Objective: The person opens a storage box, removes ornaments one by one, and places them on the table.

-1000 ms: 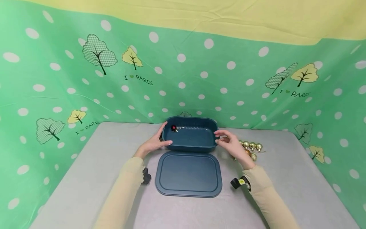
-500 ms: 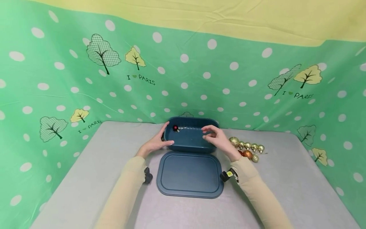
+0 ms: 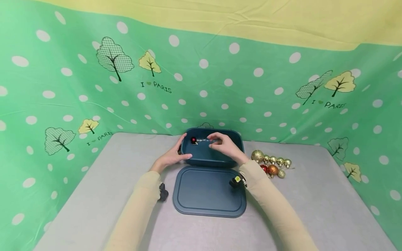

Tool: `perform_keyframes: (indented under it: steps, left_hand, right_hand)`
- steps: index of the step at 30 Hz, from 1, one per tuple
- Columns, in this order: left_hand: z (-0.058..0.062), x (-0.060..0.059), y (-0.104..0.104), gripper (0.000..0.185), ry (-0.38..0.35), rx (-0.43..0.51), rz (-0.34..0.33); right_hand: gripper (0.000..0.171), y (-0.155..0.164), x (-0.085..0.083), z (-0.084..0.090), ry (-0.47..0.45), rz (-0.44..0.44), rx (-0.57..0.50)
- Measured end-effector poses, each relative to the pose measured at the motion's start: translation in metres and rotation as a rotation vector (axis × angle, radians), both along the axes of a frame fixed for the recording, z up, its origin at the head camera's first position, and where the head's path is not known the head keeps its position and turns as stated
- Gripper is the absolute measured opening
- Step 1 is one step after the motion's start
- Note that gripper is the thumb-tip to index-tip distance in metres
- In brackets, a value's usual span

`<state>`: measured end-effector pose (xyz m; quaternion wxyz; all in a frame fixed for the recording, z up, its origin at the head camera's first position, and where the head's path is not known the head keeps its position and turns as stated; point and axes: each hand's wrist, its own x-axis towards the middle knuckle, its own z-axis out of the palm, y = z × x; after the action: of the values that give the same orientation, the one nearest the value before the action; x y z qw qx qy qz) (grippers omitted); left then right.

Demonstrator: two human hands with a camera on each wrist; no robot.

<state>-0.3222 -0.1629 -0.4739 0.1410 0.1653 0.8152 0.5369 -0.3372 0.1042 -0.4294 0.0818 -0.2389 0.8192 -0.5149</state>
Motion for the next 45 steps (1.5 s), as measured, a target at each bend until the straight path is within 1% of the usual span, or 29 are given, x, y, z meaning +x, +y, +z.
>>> perform_keyframes:
  steps: [2, 3, 8, 14, 17, 19, 23, 26, 33, 39, 45]
  left_hand:
    - [-0.008, -0.005, 0.0, 0.096, 0.002, 0.002, 0.008]
    - [-0.009, -0.005, 0.0, 0.095, 0.004, 0.004, 0.011]
    - [-0.009, -0.003, 0.001, 0.094, 0.006, 0.019, 0.017]
    - [-0.009, -0.004, 0.001, 0.094, 0.021, 0.029, 0.007]
    - [-0.008, -0.005, 0.0, 0.095, 0.013, 0.029, -0.005]
    - [-0.006, -0.005, -0.001, 0.095, -0.006, 0.03, -0.011]
    - [-0.001, -0.005, -0.002, 0.098, -0.051, 0.038, -0.021]
    - [0.001, -0.004, -0.002, 0.099, -0.061, 0.055, -0.021]
    - [-0.011, -0.005, -0.001, 0.096, -0.007, 0.046, 0.001]
    - [-0.011, -0.005, 0.0, 0.096, -0.006, 0.056, 0.012]
    - [-0.01, -0.003, 0.0, 0.098, 0.0, 0.05, 0.008]
  right_hand:
    - [0.038, -0.006, -0.004, -0.002, -0.003, 0.002, 0.011]
    - [0.039, -0.009, -0.006, -0.003, -0.007, 0.003, 0.013]
    - [0.039, -0.022, -0.016, -0.006, -0.025, 0.031, 0.042]
    - [0.041, -0.033, -0.025, -0.008, -0.051, 0.095, 0.089]
    - [0.042, -0.038, -0.027, -0.01, -0.044, 0.117, 0.096]
    - [0.042, -0.042, -0.029, -0.012, -0.028, 0.124, 0.094]
    - [0.041, -0.049, -0.032, -0.016, 0.005, 0.11, 0.087]
    - [0.041, -0.053, -0.035, -0.021, 0.02, 0.088, 0.083]
    - [0.046, -0.057, -0.037, -0.03, 0.007, 0.041, 0.094]
    - [0.056, -0.058, -0.037, -0.033, -0.005, 0.056, 0.143]
    - [0.065, -0.06, -0.036, -0.037, -0.034, 0.109, 0.185]
